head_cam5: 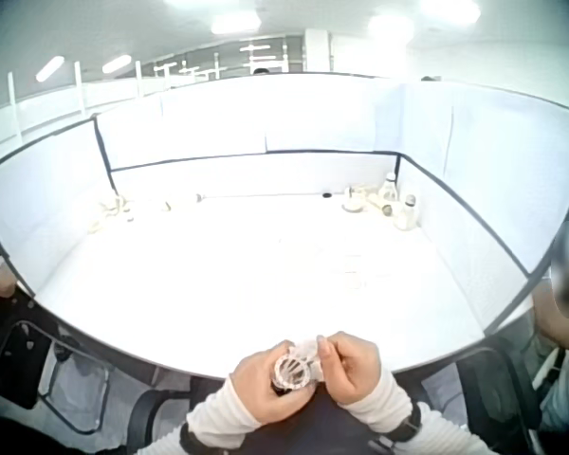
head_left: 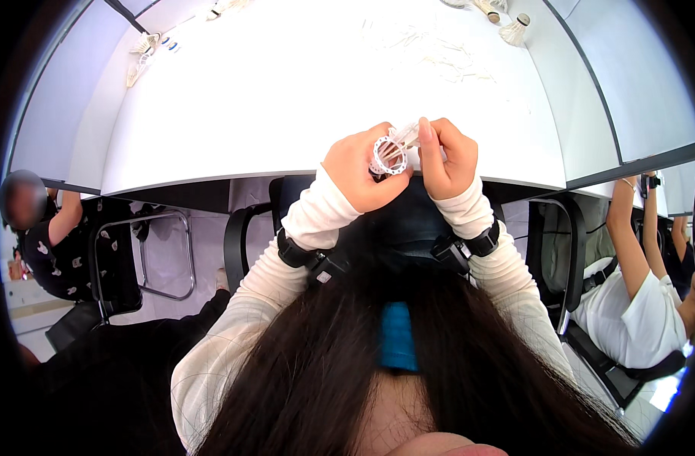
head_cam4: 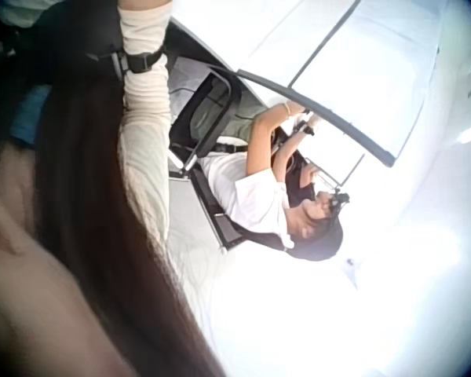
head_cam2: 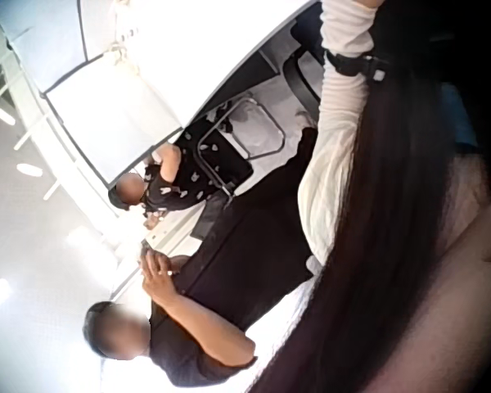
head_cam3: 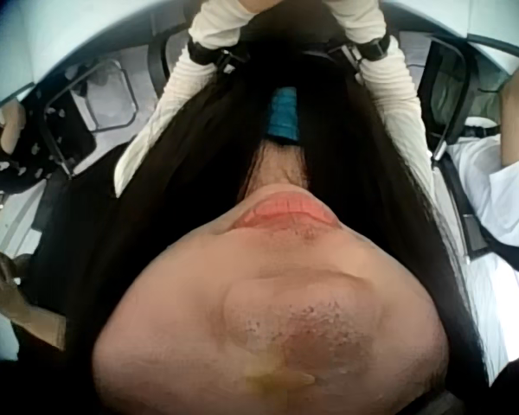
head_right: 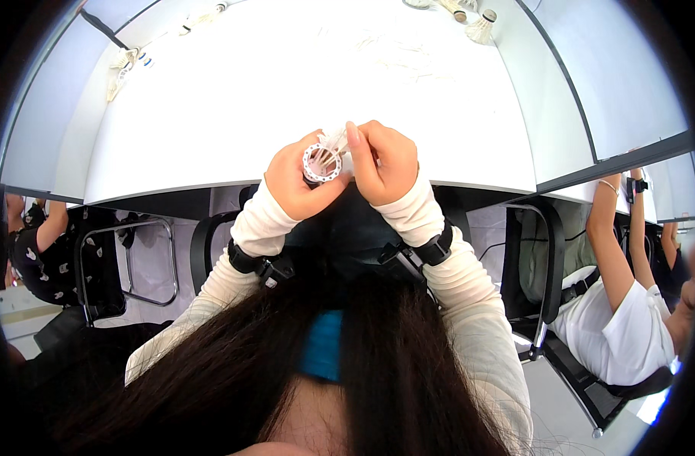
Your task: The person assembles a badminton shuttlecock by inserting white feathers into the base one by one.
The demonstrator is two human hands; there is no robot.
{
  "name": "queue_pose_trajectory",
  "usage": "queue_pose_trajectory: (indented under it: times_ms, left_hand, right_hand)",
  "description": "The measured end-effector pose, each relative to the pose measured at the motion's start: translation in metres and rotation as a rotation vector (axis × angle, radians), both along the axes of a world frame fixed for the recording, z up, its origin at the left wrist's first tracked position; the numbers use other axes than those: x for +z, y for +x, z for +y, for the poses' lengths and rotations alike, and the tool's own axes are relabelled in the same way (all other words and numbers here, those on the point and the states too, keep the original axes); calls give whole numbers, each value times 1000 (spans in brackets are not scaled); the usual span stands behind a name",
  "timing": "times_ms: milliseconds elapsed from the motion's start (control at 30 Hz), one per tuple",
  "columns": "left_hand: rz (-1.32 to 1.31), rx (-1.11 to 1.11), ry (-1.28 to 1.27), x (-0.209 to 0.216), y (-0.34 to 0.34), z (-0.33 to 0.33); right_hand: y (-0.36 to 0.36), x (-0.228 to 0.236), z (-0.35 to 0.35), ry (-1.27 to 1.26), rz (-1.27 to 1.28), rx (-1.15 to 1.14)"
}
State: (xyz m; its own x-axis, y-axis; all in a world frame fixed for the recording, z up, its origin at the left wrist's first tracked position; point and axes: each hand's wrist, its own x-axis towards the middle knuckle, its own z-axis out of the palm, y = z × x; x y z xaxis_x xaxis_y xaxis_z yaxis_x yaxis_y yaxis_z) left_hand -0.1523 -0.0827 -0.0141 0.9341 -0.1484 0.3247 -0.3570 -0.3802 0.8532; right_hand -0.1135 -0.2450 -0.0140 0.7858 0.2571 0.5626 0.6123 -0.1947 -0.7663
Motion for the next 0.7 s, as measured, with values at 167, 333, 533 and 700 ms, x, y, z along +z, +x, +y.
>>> queue_pose_trajectory:
  times_ms: [167, 333, 533, 700]
  left_hand:
    - [-49, 10, 41, -1, 1, -3]
    - [-85, 11, 65, 0, 1, -3]
    - [-88, 29, 81, -2, 2, -3]
    - [-107, 71, 61, -5, 2, -4]
  right_hand:
    - [1, -12, 1, 14, -256, -18]
    - [1, -10, 2, -18, -353, -38]
    - [1, -9, 4, -20, -402, -57]
    - [0, -12, 7, -27, -403, -69]
